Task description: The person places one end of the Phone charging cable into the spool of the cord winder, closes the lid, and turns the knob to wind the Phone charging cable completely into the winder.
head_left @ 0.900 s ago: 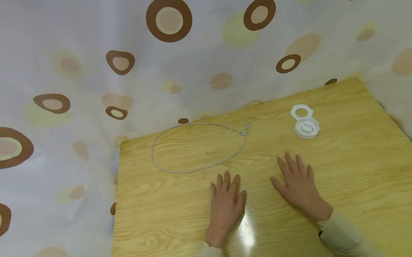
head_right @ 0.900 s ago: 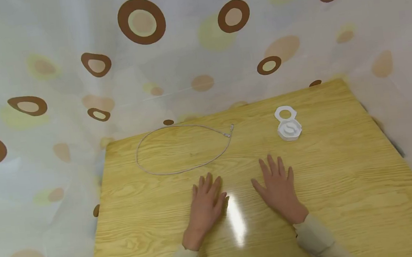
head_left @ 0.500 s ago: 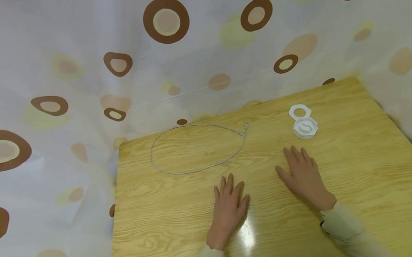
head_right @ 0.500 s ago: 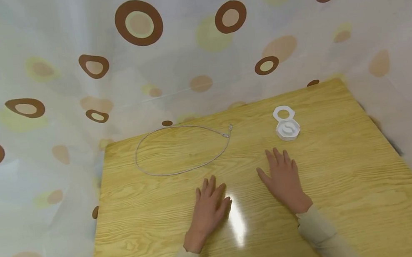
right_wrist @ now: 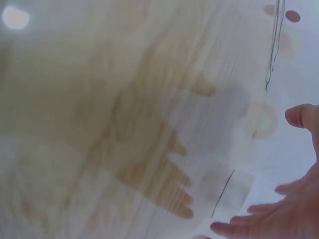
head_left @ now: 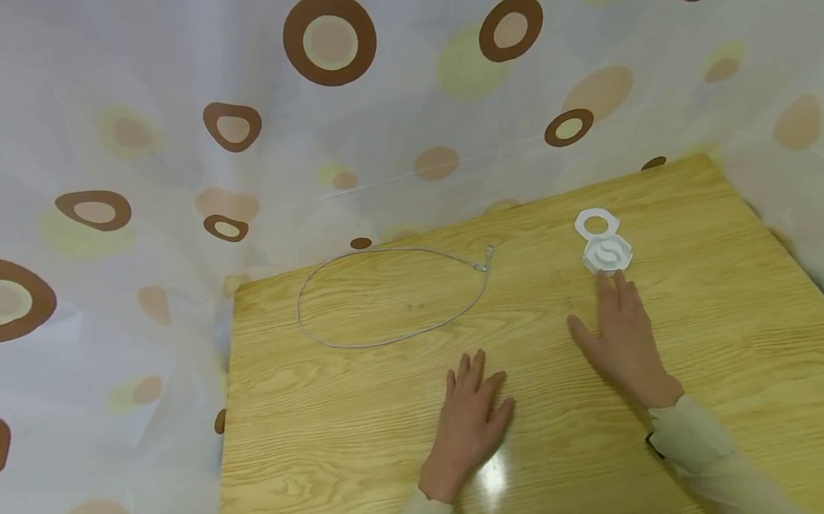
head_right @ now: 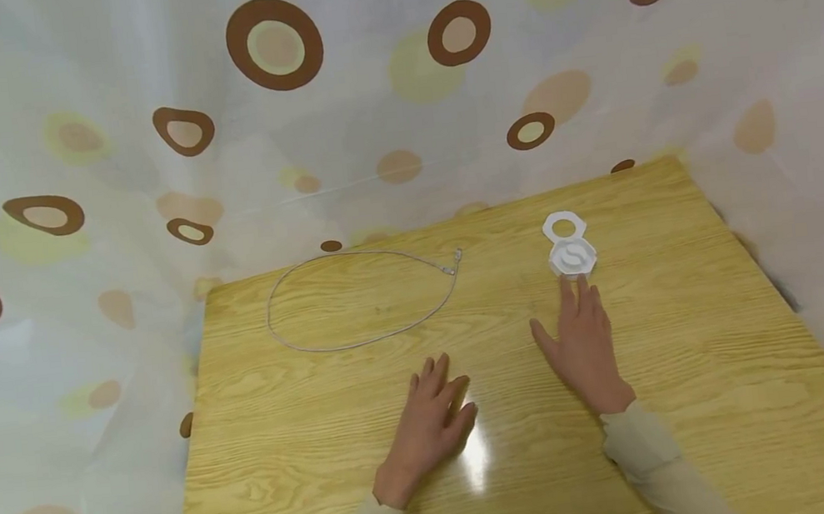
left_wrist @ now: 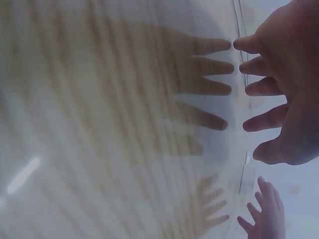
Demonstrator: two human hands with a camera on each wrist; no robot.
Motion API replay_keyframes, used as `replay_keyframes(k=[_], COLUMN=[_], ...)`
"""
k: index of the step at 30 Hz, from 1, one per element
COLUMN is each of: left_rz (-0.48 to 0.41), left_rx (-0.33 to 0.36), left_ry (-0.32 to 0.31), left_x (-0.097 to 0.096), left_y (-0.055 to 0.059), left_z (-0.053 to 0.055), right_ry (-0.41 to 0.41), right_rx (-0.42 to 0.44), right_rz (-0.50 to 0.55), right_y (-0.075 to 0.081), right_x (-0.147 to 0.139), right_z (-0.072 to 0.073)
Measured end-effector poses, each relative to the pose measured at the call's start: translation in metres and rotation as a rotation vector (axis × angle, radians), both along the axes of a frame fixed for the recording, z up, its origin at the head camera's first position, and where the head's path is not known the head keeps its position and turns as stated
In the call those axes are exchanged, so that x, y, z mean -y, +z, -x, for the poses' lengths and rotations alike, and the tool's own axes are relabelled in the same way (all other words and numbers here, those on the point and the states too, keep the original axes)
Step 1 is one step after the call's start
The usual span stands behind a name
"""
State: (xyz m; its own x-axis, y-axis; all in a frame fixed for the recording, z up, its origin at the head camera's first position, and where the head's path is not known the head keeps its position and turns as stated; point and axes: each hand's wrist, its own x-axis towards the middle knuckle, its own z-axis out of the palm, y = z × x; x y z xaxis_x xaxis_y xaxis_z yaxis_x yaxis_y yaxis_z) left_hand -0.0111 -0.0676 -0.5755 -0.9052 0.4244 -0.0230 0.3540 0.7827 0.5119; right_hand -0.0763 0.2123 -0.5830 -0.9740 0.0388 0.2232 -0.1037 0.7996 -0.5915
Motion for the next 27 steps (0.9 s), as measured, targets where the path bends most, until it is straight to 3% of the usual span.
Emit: replay_keyframes(k=[3, 9, 14, 21, 27], left_rz=[-0.008, 0.020, 0.038, 0.060, 0.065], left_rx=[0.013, -0.044, -0.078, -0.061, -0.073], left_ry=[-0.014, -0.050, -0.077, -0.089, -0.082], left_x=[-0.002, -0.006, -0.011, -0.015, -0.020], left_y=[0.001, -0.002, -0.006, -0.006, -0.004], left_z=[-0.004, -0.008, -0.007, -0.007, -0.009], right_ry=[-0.032, -0.024, -0.029, -0.077, -0.051], right_rx=[0.038, 0.158, 0.160, 0.179, 0.191], right_rz=[0.020, 0.043, 0.074, 0.165, 0.257], right_y=[-0.001, -0.002, -0.003, -0.004, -0.003], right_x=[-0.005, -0.015, -0.022, -0.033, -0.043], right_z=[0.004, 0.011, 0.016, 0.030, 0.043])
